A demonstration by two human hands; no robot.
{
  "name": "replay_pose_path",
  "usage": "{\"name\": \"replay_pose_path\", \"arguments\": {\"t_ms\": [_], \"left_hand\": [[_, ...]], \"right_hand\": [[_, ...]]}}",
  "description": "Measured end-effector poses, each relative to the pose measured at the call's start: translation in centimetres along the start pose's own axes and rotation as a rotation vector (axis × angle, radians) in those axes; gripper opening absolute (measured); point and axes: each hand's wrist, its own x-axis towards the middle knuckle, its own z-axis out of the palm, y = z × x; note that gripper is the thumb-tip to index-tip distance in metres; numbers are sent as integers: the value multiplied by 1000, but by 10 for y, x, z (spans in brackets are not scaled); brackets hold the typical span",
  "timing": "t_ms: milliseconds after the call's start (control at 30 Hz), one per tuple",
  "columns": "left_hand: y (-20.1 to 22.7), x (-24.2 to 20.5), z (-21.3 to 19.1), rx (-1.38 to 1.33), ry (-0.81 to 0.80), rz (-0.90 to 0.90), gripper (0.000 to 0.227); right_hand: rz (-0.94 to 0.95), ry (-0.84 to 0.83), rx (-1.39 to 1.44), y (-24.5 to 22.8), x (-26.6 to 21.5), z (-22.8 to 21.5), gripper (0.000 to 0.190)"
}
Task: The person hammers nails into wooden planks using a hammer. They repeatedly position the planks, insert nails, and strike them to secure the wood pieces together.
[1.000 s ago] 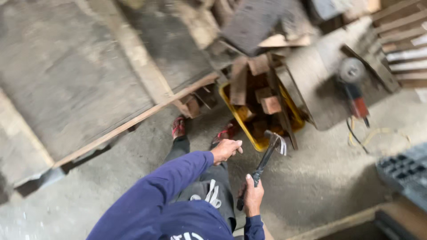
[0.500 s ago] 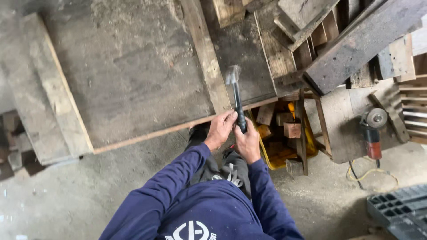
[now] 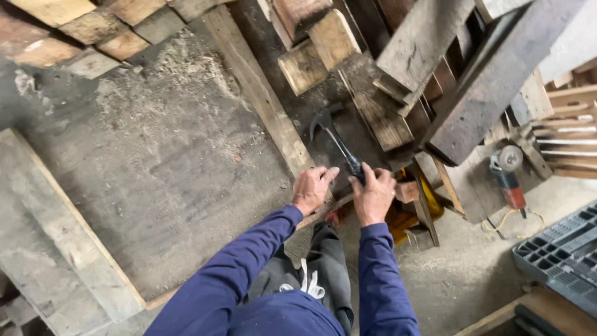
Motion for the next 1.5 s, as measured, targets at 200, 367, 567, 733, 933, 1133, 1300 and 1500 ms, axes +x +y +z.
{"name": "replay_pose_path", "arguments": {"t_ms": [200, 367, 567, 733, 933, 1133, 1300, 1500], "left_hand": [[43, 59, -83, 18, 250, -90, 49], [102, 176, -179, 859, 62, 356, 73], [151, 287, -178, 1816, 53, 655, 75], [140, 315, -157, 1936, -24, 710, 74], [124, 318, -167, 1696, -50, 791, 61], [123, 291, -186, 1589, 128, 979, 53], [133, 237, -210, 1374, 266, 991, 59], [53, 79, -225, 1051, 66, 542, 78]], "right_hand": [[-129, 68, 590, -29, 43, 4, 42], [-5, -57, 942, -76, 167, 11, 75], [-46, 100, 733, -114, 205, 27, 77], [107, 56, 758, -112, 235, 35, 54], [123, 51, 832, -110, 238, 33, 49], [107, 78, 954, -131, 226, 15, 95], [39, 26, 630, -133, 197, -28, 108], [-345, -266, 598, -123, 105, -36, 95]]}}
